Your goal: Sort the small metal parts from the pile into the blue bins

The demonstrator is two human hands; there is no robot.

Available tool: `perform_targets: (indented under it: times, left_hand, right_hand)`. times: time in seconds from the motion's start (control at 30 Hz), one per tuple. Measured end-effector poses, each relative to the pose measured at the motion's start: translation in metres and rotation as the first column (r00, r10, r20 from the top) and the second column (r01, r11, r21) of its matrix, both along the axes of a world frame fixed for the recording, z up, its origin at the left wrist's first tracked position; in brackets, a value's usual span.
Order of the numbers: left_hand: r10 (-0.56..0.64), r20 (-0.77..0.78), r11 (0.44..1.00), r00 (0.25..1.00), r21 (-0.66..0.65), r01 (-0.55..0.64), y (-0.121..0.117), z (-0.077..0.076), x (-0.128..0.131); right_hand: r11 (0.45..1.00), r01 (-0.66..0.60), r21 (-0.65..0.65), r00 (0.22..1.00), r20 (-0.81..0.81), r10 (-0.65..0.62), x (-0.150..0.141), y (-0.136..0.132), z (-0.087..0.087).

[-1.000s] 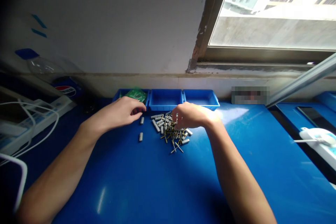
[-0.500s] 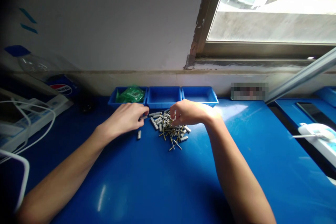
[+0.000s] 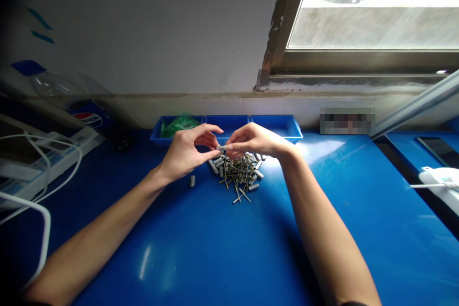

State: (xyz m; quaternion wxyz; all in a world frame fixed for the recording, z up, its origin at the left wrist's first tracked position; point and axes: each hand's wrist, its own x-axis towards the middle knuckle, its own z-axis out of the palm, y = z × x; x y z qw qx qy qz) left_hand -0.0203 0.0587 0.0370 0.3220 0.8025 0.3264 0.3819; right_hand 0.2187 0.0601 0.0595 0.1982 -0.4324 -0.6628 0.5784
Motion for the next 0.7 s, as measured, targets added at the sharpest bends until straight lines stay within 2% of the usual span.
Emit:
perform_targets:
  times: [0.2,0.27,0.33,0.37,0.43,0.5,0.53,0.63,0.7]
  left_hand:
    - [0.037,0.039,0.998,0.999,0.044,-0.039,0.002,-0.003,-0.001]
    - [0.04,-0.035,0.999,0.999,0.031,-0.039,0.005,0.0,-0.004]
    - [0.012,-0.221,1.0,0.975,0.006,-0.011,0.006,0.007,-0.01]
    - [-0.027,-0.366,1.0,0.93,-0.017,0.022,0.007,0.012,-0.014]
    - [-0.093,-0.627,0.996,0.773,-0.048,0.081,0.005,0.02,-0.022]
    - [-0.132,-0.771,0.991,0.623,-0.094,0.095,0.002,0.025,-0.028]
    - [-0.142,-0.804,0.99,0.578,-0.115,0.084,0.001,0.026,-0.03]
    - [-0.182,-0.838,0.983,0.514,-0.169,0.073,-0.002,0.023,-0.03]
    - [-0.202,-0.841,0.979,0.502,-0.191,0.074,-0.002,0.02,-0.027]
  right_hand:
    - [0.996,0.081,0.03,0.987,-0.138,-0.076,-0.006,0.003,-0.01]
    - [0.992,0.114,0.05,0.985,-0.137,-0.106,-0.007,0.004,-0.011]
    - [0.983,0.156,0.095,0.984,-0.105,-0.146,-0.007,0.005,-0.011]
    - [0.975,0.18,0.13,0.982,-0.08,-0.171,-0.006,0.005,-0.011]
    - [0.95,0.225,0.214,0.974,-0.019,-0.227,-0.005,0.005,-0.01]
    - [0.906,0.276,0.322,0.951,0.045,-0.306,-0.004,0.005,-0.008]
    - [0.871,0.297,0.391,0.932,0.078,-0.353,-0.003,0.005,-0.008]
    - [0.739,0.301,0.602,0.857,0.168,-0.486,0.0,0.005,-0.008]
    - [0.694,0.26,0.671,0.825,0.219,-0.52,0.001,0.006,-0.01]
